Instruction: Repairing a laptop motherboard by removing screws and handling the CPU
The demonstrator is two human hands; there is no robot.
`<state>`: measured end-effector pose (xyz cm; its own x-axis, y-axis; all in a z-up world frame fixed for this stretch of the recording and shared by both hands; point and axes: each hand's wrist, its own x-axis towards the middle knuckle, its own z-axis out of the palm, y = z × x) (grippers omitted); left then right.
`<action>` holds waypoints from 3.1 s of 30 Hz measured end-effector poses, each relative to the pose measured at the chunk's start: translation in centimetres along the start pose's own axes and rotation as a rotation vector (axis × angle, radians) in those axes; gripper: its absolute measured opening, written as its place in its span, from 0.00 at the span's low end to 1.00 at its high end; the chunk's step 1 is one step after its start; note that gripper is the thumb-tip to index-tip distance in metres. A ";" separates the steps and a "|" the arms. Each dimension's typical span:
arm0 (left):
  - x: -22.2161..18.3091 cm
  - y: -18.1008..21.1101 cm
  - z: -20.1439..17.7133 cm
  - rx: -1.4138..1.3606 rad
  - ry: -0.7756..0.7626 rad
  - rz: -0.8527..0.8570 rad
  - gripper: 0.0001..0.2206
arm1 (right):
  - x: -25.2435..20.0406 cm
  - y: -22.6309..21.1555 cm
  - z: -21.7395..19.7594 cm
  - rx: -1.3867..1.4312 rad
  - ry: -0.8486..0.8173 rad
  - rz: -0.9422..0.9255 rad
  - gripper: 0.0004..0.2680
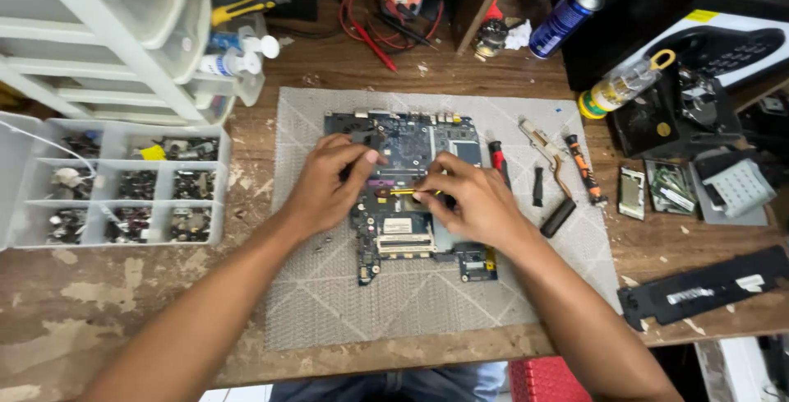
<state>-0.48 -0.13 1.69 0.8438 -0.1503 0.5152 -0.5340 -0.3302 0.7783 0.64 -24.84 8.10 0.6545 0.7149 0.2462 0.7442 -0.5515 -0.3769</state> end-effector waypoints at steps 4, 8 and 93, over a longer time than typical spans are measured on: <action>-0.2 -1.2 0.1 -0.108 0.008 -0.049 0.14 | 0.2 -0.4 0.5 -0.039 0.016 0.023 0.02; -0.1 -1.7 0.0 -0.165 0.019 -0.081 0.17 | 0.2 -0.6 0.5 0.072 -0.050 0.056 0.02; 0.0 5.5 1.7 0.353 -0.178 0.361 0.05 | -4.2 11.3 -5.5 0.648 0.242 0.364 0.11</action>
<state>-3.36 -3.51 5.33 0.6218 -0.4579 0.6353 -0.7676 -0.5171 0.3786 7.01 -36.47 7.74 0.9089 0.3822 0.1665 0.2990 -0.3192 -0.8993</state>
